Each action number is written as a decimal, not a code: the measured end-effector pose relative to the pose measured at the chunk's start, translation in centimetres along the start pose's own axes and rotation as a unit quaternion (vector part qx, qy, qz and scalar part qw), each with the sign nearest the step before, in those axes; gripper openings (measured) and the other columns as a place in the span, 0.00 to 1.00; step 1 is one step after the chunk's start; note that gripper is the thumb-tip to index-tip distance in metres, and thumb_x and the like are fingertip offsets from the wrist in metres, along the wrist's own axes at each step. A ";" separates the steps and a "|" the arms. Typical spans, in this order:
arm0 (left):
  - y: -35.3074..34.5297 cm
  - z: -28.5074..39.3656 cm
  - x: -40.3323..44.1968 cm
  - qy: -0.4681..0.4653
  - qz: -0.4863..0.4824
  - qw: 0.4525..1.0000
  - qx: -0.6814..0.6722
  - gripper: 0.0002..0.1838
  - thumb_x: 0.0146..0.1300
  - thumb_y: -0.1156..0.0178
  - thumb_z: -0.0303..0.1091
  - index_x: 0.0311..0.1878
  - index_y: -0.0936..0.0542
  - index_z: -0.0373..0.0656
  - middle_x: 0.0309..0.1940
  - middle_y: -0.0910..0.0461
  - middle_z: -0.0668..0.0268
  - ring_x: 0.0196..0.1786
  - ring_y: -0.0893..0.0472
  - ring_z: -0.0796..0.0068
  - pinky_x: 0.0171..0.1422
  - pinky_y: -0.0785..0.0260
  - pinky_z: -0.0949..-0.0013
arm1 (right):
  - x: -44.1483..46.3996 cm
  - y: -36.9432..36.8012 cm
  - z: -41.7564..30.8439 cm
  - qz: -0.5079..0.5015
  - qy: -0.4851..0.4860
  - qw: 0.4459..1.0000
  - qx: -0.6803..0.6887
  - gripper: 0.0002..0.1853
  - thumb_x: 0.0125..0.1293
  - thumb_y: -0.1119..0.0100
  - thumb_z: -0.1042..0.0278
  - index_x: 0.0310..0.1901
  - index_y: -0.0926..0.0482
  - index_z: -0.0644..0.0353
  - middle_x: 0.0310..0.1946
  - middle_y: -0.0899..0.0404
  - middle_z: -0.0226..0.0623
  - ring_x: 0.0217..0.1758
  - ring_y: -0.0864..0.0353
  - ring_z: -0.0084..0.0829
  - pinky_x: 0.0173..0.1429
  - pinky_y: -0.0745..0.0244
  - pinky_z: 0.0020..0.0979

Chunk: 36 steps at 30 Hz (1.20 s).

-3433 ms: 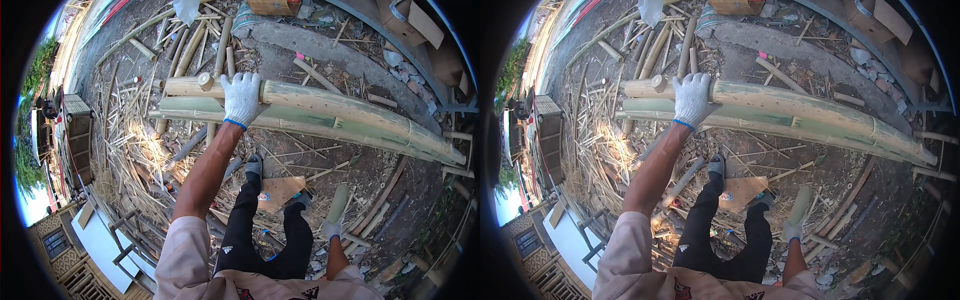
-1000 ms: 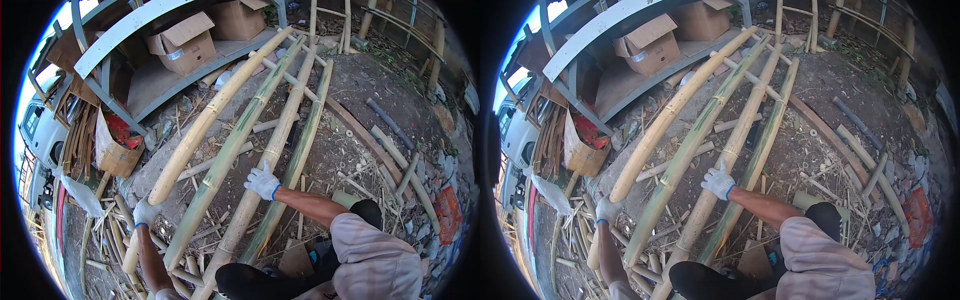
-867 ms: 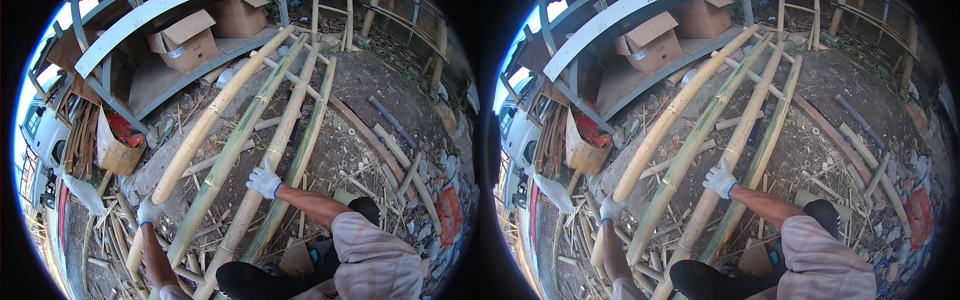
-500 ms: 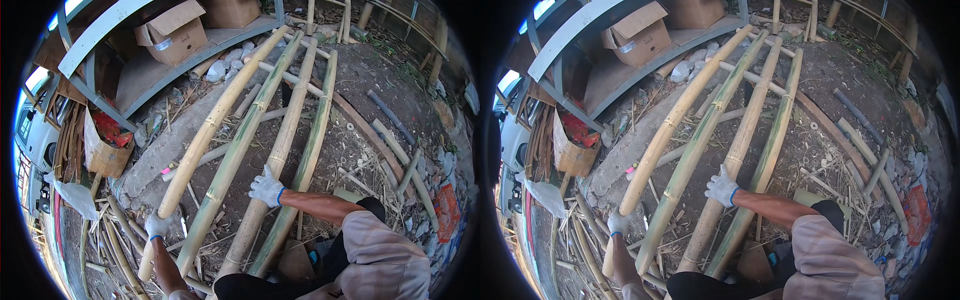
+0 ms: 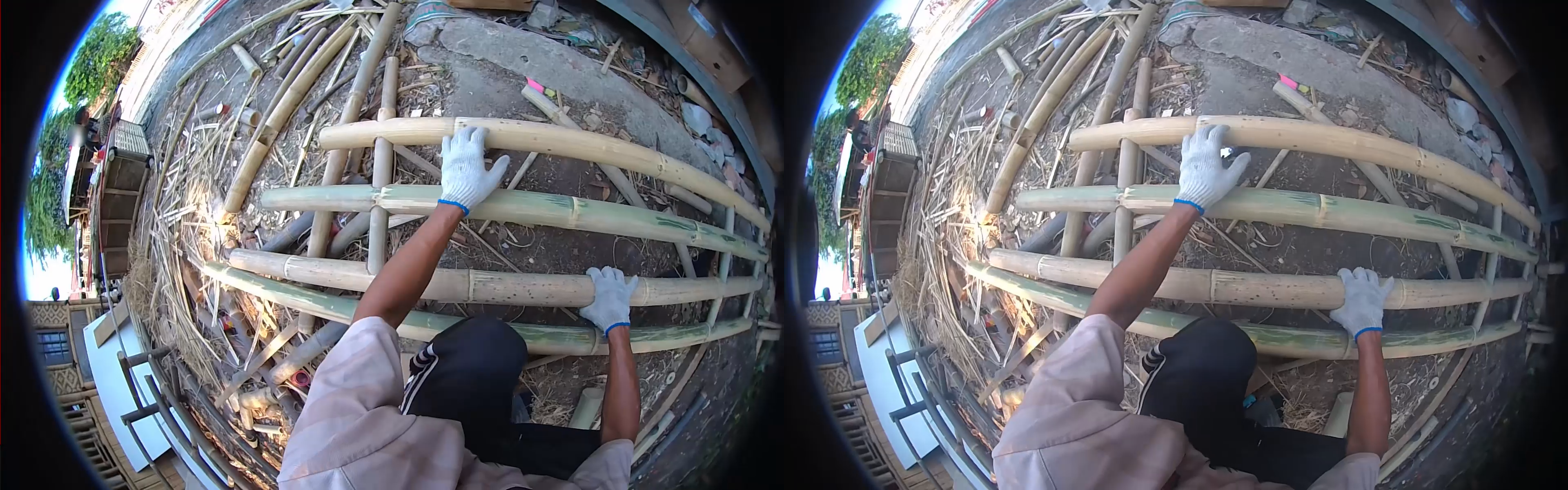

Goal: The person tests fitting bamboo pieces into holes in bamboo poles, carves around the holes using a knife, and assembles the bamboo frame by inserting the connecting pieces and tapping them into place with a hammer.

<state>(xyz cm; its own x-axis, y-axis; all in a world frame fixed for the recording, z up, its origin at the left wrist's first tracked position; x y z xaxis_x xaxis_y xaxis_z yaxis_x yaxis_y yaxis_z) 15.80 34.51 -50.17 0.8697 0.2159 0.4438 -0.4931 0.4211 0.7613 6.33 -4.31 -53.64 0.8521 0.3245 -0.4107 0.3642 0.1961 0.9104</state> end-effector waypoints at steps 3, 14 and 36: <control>5.1 -2.4 -7.4 0.059 -0.012 0.998 -0.006 0.36 0.65 0.22 0.49 0.69 0.22 0.36 0.68 0.21 0.47 0.73 0.25 0.44 0.81 0.38 0.41 | 0.3 0.0 0.4 -0.024 -0.004 0.999 -0.022 0.44 0.40 0.12 0.49 0.64 0.18 0.42 0.58 0.20 0.33 0.72 0.22 0.44 0.82 0.42 0.77; 8.5 -22.7 -21.3 0.514 -0.091 0.738 -0.428 0.37 0.87 0.51 0.68 0.61 0.13 0.38 0.48 0.09 0.57 0.45 0.10 0.68 0.51 0.18 0.64 | 3.9 5.3 -3.3 -0.076 -0.005 0.954 0.290 0.40 0.58 0.18 0.50 0.71 0.21 0.50 0.69 0.19 0.40 0.77 0.23 0.48 0.84 0.35 0.63; 3.8 -25.0 -22.2 0.498 -0.140 0.779 -0.355 0.45 0.84 0.63 0.78 0.41 0.15 0.43 0.24 0.17 0.66 0.23 0.18 0.73 0.28 0.24 0.66 | 2.3 5.2 -37.6 -0.048 0.579 0.770 0.263 0.18 0.77 0.43 0.52 0.31 0.17 0.54 0.26 0.17 0.50 0.32 0.15 0.57 0.40 0.19 0.53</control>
Point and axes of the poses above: each hand's wrist, its own x-axis towards the middle knuckle, its own y-axis out of the back of the hand, z = x × y, the point moved 8 cm from there along x, towards the middle knuckle
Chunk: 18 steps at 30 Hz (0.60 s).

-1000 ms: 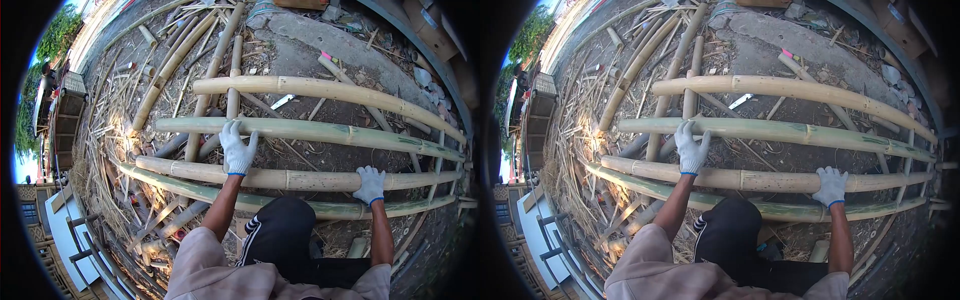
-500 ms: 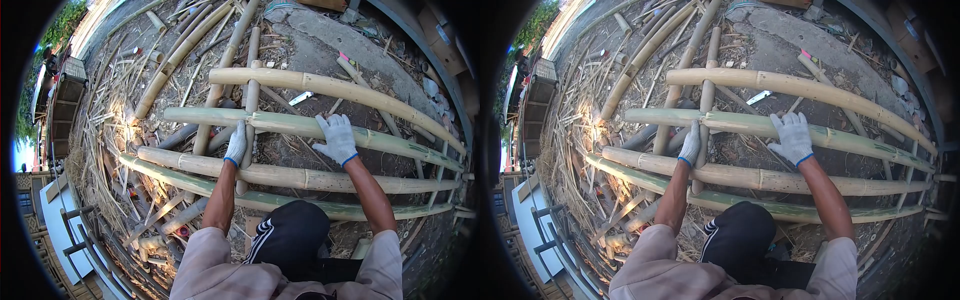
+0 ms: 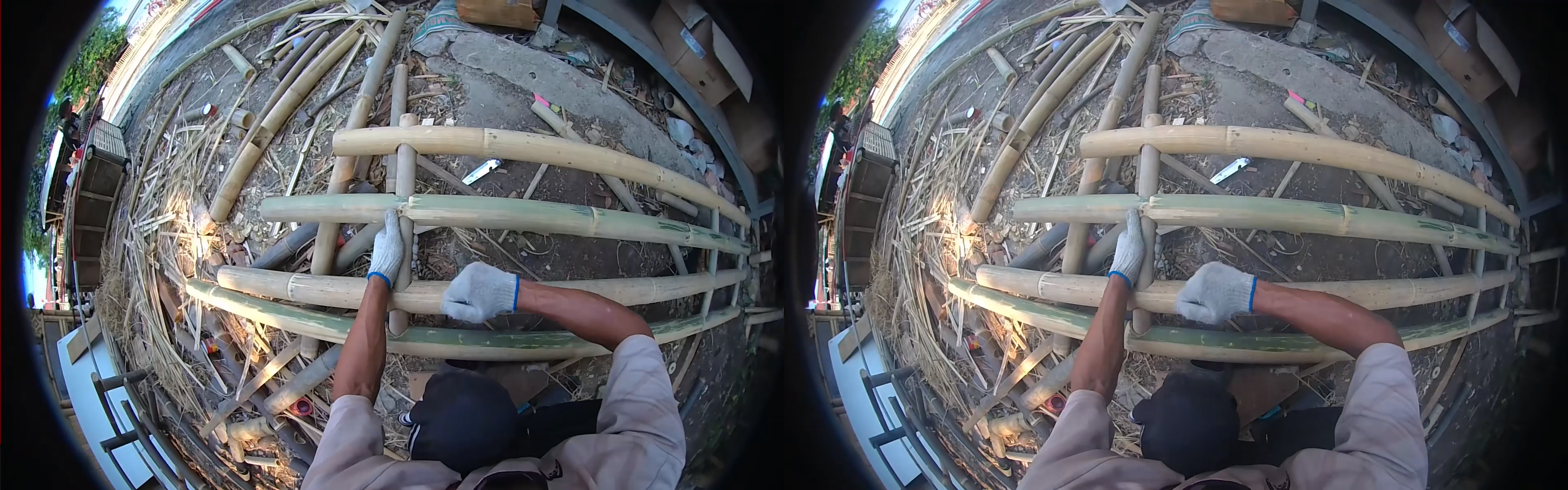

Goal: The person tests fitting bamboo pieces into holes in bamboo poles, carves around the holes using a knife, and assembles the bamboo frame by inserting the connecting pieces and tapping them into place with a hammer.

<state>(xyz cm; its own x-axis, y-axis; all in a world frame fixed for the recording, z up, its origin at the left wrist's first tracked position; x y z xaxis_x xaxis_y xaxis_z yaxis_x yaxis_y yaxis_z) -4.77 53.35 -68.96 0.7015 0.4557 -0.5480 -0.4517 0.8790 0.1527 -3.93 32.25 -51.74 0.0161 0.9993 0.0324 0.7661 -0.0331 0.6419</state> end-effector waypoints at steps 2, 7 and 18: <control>-0.5 2.3 -2.6 0.016 -0.006 0.999 -0.042 0.45 0.84 0.62 0.78 0.41 0.15 0.43 0.23 0.17 0.65 0.23 0.18 0.73 0.28 0.24 0.66 | 1.7 -2.6 -0.2 -0.092 0.079 0.991 -0.049 0.17 0.75 0.45 0.53 0.32 0.15 0.53 0.30 0.14 0.50 0.33 0.13 0.56 0.40 0.18 0.53; -0.1 3.1 -2.3 0.016 0.002 0.998 -0.053 0.47 0.86 0.59 0.73 0.53 0.12 0.32 0.28 0.13 0.60 0.30 0.15 0.70 0.35 0.23 0.63 | 4.5 -2.5 9.7 -0.246 0.107 0.919 -0.288 0.16 0.69 0.40 0.53 0.30 0.10 0.52 0.28 0.09 0.44 0.35 0.07 0.53 0.42 0.12 0.53; 0.4 2.2 -2.6 0.046 0.008 0.999 -0.014 0.51 0.85 0.59 0.75 0.58 0.12 0.24 0.41 0.09 0.47 0.45 0.11 0.58 0.53 0.21 0.57 | 7.8 -3.1 3.2 -0.061 0.165 0.971 -0.164 0.14 0.64 0.37 0.56 0.25 0.12 0.52 0.24 0.11 0.46 0.29 0.08 0.50 0.35 0.13 0.50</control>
Point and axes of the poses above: each hand's wrist, its own x-axis towards the middle knuckle, its own y-axis out of the back of the hand, z = x × y, the point moved 8 cm from there along x, towards the middle knuckle
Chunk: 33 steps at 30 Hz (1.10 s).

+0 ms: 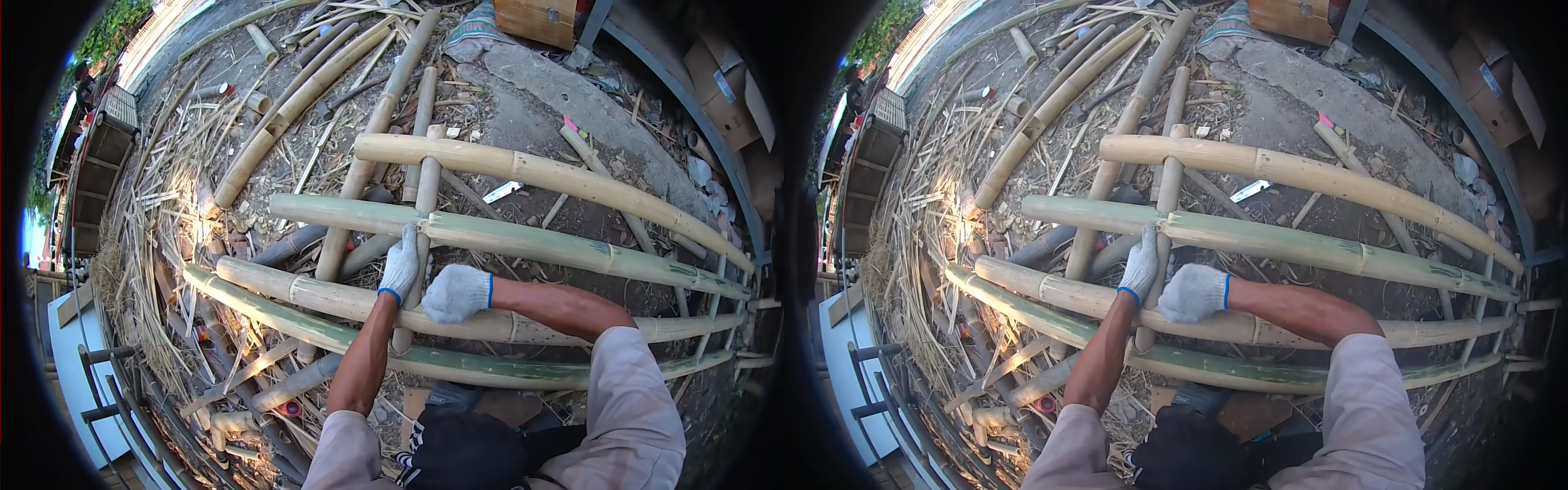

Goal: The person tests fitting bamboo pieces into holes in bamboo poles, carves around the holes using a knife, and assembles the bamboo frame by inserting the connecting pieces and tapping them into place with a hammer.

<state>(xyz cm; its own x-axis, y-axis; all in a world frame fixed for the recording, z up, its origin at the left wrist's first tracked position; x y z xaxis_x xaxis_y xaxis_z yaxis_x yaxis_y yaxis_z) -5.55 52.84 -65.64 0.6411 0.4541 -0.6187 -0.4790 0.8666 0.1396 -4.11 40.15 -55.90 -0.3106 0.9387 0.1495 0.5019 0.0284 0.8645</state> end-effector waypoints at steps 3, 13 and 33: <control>-0.4 -0.3 1.0 -0.006 0.002 1.000 0.029 0.53 0.86 0.61 0.74 0.66 0.16 0.22 0.53 0.10 0.39 0.59 0.13 0.49 0.69 0.25 0.53 | -0.9 -1.8 -2.0 -0.082 -0.013 0.995 0.047 0.16 0.69 0.39 0.54 0.25 0.17 0.50 0.21 0.17 0.41 0.27 0.11 0.47 0.33 0.16 0.49; -0.7 -3.3 3.8 0.031 -0.043 0.988 -0.144 0.40 0.78 0.52 0.82 0.56 0.21 0.49 0.23 0.24 0.67 0.21 0.24 0.70 0.23 0.32 0.70 | -35.4 10.4 -14.1 0.228 -0.554 0.801 0.021 0.18 0.81 0.41 0.54 0.38 0.19 0.60 0.30 0.17 0.49 0.35 0.13 0.55 0.43 0.19 0.51; 2.5 -1.8 6.7 -0.117 -0.097 0.976 0.153 0.43 0.82 0.36 0.52 0.86 0.36 0.32 0.79 0.26 0.50 0.75 0.22 0.60 0.67 0.27 0.56 | -57.3 -18.2 -52.2 0.234 -0.942 0.190 0.149 0.53 0.48 0.12 0.42 0.73 0.26 0.58 0.65 0.16 0.52 0.71 0.15 0.52 0.75 0.20 0.46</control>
Point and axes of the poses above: each hand's wrist, its own x-axis towards the middle knuckle, its own y-axis out of the back of the hand, z = x × y, the point moved 8 cm from there along x, towards the middle knuckle
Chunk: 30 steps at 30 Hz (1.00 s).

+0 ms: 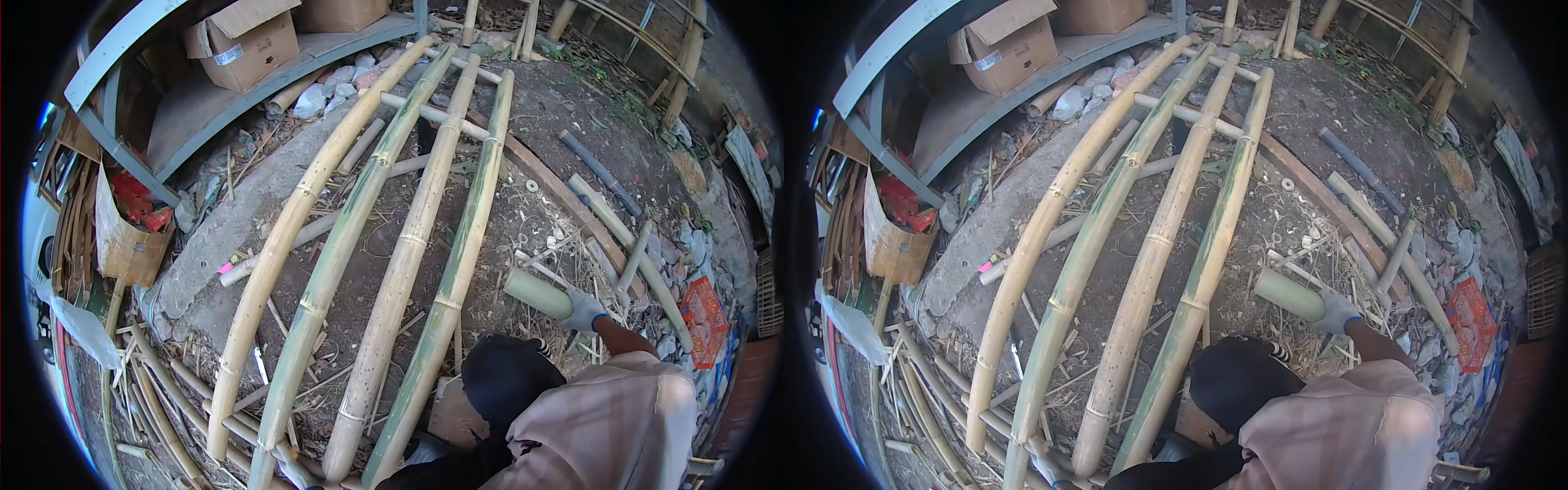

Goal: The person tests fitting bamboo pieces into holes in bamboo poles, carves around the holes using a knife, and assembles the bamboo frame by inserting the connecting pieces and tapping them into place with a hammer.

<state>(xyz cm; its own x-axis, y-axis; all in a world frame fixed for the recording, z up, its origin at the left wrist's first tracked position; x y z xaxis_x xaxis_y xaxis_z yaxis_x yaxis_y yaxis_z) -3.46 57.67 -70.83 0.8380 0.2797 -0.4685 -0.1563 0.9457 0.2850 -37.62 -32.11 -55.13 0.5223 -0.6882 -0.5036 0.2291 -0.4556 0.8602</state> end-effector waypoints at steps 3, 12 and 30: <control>-2.0 2.1 -2.8 -0.195 0.087 0.976 0.041 0.48 0.74 0.29 0.44 0.88 0.39 0.30 0.77 0.24 0.42 0.76 0.21 0.52 0.84 0.32 0.56 | -1.9 6.0 -9.3 0.016 0.096 0.988 0.120 0.52 0.53 0.15 0.50 0.78 0.29 0.57 0.67 0.18 0.53 0.72 0.17 0.52 0.77 0.22 0.45; -4.9 8.3 -10.1 0.039 0.273 0.913 0.301 0.40 0.70 0.30 0.47 0.80 0.33 0.42 0.59 0.11 0.42 0.56 0.10 0.37 0.59 0.18 0.40 | -16.1 8.6 -56.6 -0.097 0.650 0.748 -0.091 0.56 0.62 0.23 0.56 0.89 0.44 0.48 0.70 0.22 0.61 0.69 0.16 0.60 0.72 0.18 0.51; -5.2 6.1 -9.4 -0.116 0.366 0.921 0.067 0.33 0.77 0.35 0.52 0.78 0.26 0.44 0.74 0.21 0.46 0.78 0.21 0.50 0.79 0.27 0.53 | -46.3 -23.3 -72.4 0.133 0.848 0.330 -0.394 0.19 0.83 0.42 0.43 0.69 0.13 0.27 0.49 0.13 0.50 0.48 0.09 0.55 0.51 0.19 0.58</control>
<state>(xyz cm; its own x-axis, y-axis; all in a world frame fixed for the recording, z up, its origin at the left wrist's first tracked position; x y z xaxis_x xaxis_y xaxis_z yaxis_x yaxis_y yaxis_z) -7.30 49.12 -62.80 0.6250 0.7767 0.0784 -0.6715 0.4836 0.5615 -7.65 51.29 -46.07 0.1653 0.9642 -0.2074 -0.2159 0.2405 0.9463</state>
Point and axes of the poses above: each hand's wrist, its own x-axis towards the middle knuckle, its own y-axis out of the back of the hand, z = x × y, the point moved 8 cm from there along x, towards the middle knuckle
